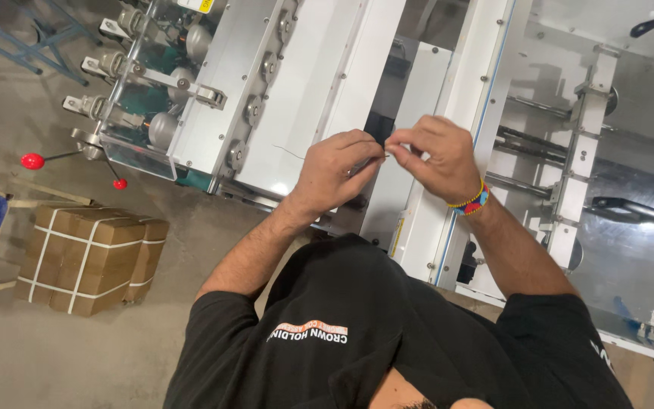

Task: The person loads small black spool components onto the spindles of an industrial winding machine, pulls a red-handled lever to run the machine, and trims excess material with scissors. They then move to a second machine, thread a thin wire through it, and return to load more components.

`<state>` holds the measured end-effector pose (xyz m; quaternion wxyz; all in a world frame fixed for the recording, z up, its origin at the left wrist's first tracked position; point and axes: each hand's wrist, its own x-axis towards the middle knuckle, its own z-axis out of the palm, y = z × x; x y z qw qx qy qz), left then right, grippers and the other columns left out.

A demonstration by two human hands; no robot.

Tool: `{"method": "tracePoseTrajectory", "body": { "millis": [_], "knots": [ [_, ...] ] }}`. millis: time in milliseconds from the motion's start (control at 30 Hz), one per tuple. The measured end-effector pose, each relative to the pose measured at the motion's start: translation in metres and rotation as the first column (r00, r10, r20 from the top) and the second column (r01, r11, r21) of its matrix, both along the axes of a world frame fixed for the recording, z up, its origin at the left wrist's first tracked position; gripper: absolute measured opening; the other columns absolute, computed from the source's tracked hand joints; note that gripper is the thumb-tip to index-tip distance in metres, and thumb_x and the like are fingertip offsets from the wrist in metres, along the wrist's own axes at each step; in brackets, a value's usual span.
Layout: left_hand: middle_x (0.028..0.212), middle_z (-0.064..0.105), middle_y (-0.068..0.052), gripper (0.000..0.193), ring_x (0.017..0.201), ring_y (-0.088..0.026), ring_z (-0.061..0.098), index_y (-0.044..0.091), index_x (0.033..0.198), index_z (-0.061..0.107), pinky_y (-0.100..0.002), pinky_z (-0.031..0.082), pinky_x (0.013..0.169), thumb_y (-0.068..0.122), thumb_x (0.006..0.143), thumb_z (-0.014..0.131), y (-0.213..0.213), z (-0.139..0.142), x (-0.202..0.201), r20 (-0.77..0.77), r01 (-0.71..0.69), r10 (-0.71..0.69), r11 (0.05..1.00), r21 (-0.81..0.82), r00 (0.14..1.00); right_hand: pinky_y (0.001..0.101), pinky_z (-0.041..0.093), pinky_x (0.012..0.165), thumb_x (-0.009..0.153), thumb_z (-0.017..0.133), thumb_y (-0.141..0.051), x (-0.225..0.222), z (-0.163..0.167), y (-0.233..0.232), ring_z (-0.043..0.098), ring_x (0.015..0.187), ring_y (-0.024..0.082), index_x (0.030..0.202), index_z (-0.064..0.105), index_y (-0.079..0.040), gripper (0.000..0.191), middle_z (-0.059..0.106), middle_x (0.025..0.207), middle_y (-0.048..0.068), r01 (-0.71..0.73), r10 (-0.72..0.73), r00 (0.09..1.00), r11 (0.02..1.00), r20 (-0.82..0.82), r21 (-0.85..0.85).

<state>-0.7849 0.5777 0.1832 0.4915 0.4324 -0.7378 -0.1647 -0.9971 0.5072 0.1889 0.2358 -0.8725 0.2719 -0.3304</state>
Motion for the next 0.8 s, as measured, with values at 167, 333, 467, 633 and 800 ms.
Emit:
{"method": "tracePoseTrajectory", "body": {
  "millis": [167, 333, 467, 633, 800],
  "knots": [
    [0.099, 0.071, -0.006, 0.011, 0.088, -0.024, 0.071, 0.007, 0.101, 0.072, -0.034, 0.057, 0.075, 0.005, 0.090, 0.075, 0.0006, -0.0011, -0.0002, -0.022, -0.073, 0.072, 0.997, -0.016, 0.997, 0.0298, 0.048, 0.069, 0.090, 0.081, -0.010, 0.0005, 0.0011, 0.0005, 0.062, 0.073, 0.014, 0.099, 0.076, -0.008, 0.011, 0.064, 0.080, 0.001, -0.044, 0.044, 0.999, 0.998, 0.012, 0.037],
    [0.102, 0.070, -0.007, 0.013, 0.090, -0.025, 0.070, 0.006, 0.103, 0.071, -0.034, 0.057, 0.077, 0.006, 0.091, 0.075, 0.0009, -0.0023, 0.0003, -0.015, -0.019, 0.020, 1.000, 0.007, 1.000, 0.0342, 0.044, 0.082, 0.091, 0.082, -0.011, 0.0036, 0.0026, 0.0016, 0.059, 0.071, 0.016, 0.097, 0.076, -0.010, 0.009, 0.065, 0.080, 0.000, 0.039, -0.042, 0.999, 0.995, -0.031, -0.087],
    [0.101, 0.070, -0.006, 0.014, 0.090, -0.025, 0.070, 0.007, 0.103, 0.071, -0.035, 0.056, 0.076, 0.007, 0.090, 0.075, 0.0007, -0.0038, 0.0014, 0.023, -0.090, 0.090, 0.996, -0.015, 0.996, 0.0342, 0.046, 0.085, 0.089, 0.082, -0.011, 0.0055, 0.0029, 0.0040, 0.059, 0.073, 0.016, 0.095, 0.074, -0.010, 0.010, 0.063, 0.077, 0.000, -0.041, 0.041, 0.999, 0.996, -0.002, -0.077],
    [0.100, 0.070, -0.006, 0.012, 0.089, -0.025, 0.070, 0.007, 0.103, 0.071, -0.035, 0.056, 0.075, 0.007, 0.091, 0.075, 0.0004, -0.0057, 0.0008, 0.006, -0.046, 0.045, 0.999, 0.019, 0.999, 0.0337, 0.045, 0.083, 0.090, 0.081, -0.009, 0.0045, 0.0014, 0.0015, 0.060, 0.072, 0.016, 0.096, 0.076, -0.010, 0.008, 0.066, 0.079, 0.001, 0.034, -0.035, 0.999, 0.999, -0.024, -0.029],
    [0.100, 0.070, -0.006, 0.014, 0.089, -0.025, 0.069, 0.007, 0.103, 0.071, -0.035, 0.056, 0.074, 0.007, 0.090, 0.075, 0.0000, -0.0053, -0.0003, 0.033, -0.070, 0.070, 0.998, -0.001, 0.997, 0.0336, 0.046, 0.088, 0.090, 0.081, -0.009, 0.0036, -0.0005, -0.0001, 0.061, 0.074, 0.017, 0.097, 0.075, -0.009, 0.010, 0.065, 0.078, 0.000, -0.033, 0.035, 0.999, 0.998, 0.033, -0.055]
  ]
}}
